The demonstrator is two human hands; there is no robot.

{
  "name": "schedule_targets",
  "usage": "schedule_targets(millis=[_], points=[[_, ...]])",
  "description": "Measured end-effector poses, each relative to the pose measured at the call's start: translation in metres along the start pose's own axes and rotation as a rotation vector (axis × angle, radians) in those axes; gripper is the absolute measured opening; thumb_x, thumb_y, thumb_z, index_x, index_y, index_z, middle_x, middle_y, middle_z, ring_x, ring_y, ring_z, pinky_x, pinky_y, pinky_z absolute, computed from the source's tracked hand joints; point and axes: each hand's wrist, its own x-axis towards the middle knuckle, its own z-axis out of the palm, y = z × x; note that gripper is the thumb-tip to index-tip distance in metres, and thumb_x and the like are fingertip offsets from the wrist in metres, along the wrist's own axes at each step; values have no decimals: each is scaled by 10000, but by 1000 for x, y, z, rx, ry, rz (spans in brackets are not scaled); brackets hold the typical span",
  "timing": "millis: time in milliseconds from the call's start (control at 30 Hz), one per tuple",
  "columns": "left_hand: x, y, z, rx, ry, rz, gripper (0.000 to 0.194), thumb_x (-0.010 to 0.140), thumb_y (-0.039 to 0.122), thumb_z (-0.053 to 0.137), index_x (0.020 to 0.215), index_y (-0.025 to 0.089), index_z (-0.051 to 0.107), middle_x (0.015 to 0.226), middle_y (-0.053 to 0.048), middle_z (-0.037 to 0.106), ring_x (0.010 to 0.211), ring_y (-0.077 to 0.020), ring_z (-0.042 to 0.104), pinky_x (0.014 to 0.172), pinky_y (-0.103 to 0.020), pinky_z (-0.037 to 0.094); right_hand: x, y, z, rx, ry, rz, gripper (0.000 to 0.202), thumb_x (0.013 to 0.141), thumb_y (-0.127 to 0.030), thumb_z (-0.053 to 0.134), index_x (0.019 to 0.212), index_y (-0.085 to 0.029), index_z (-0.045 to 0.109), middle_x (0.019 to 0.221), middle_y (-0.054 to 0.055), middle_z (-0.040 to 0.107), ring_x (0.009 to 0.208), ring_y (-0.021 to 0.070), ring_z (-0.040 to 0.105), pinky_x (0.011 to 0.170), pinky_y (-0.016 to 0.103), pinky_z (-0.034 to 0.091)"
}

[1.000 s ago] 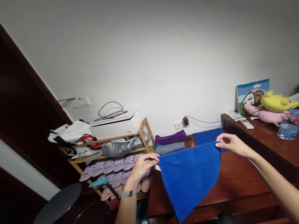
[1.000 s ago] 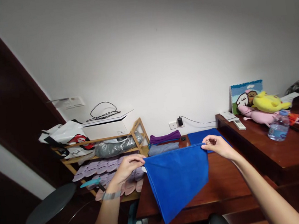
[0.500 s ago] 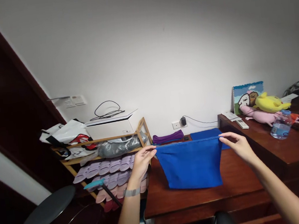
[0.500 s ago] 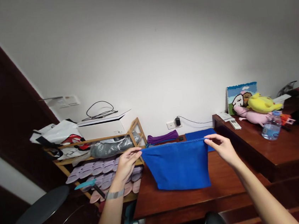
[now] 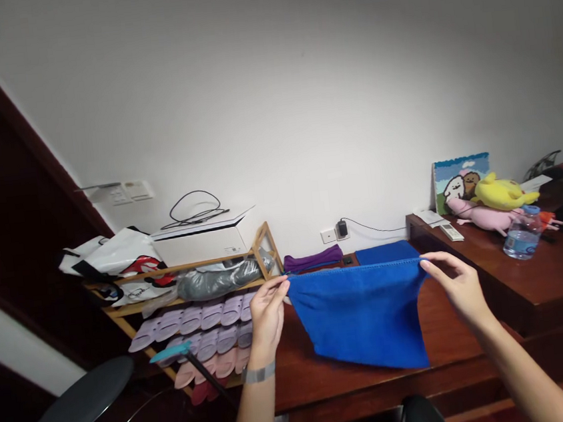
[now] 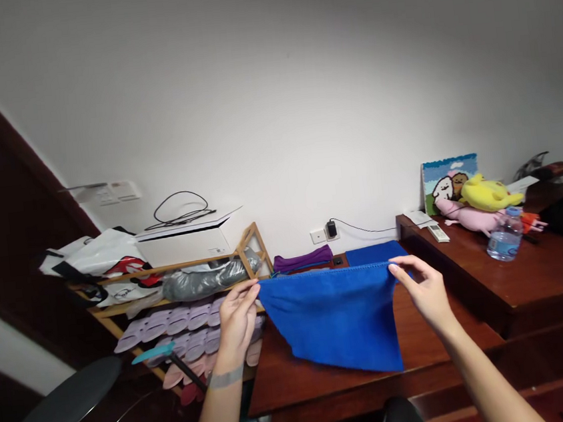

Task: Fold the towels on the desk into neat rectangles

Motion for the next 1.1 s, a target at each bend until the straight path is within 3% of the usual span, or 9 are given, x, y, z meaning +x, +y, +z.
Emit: schedule_targets(millis=[267,433,600,800,1000,1100], points=[[-22,18,-12,31,22,1,335,564,327,981,790,178,783,715,-25,783,627,-139,711,644,-243,584,-20,-9,-16,-36,-2,-89,333,785,-572,818,851,-248,783,899,69,773,861,243,705,767,348,594],[-35,26,-21,45,30,-90,334,546,348,973,726,178,749,647,-24,755,547,-171,701,547,-276,583,-28,-14,-23,-24,-27,-154,242,818,-480,816,842,-242,780,863,50,761,807,210,701,693,301,592],[-16,24,-14,77,88,-105,337,522,315,981,734,177,757,666,-23,763,616,-172,725,607,-266,599,-8,-4,-8,-39,-12,-116,259,801,-489,829,846,-237,790,876,53,772,832,211,707,747,317,597],[11,14,-1,107,77,-34,340,524,309,970,775,172,787,757,-53,805,714,-179,755,711,-277,616,20,12,14,11,-13,10,375,767,-554,836,903,-207,796,837,46,768,739,186,678,652,303,582],[-16,21,-24,174,93,67,312,480,317,965,664,192,746,714,-51,798,661,-212,757,652,-323,640,-4,1,-9,-53,-29,-147,272,815,-493,824,869,-229,790,894,48,776,848,210,711,787,337,598],[-32,28,-37,184,115,120,294,470,284,960,620,198,722,697,-43,788,666,-224,758,640,-341,646,-20,-8,-24,-77,-70,-262,192,848,-432,810,845,-242,783,859,43,759,814,206,706,754,327,598]])
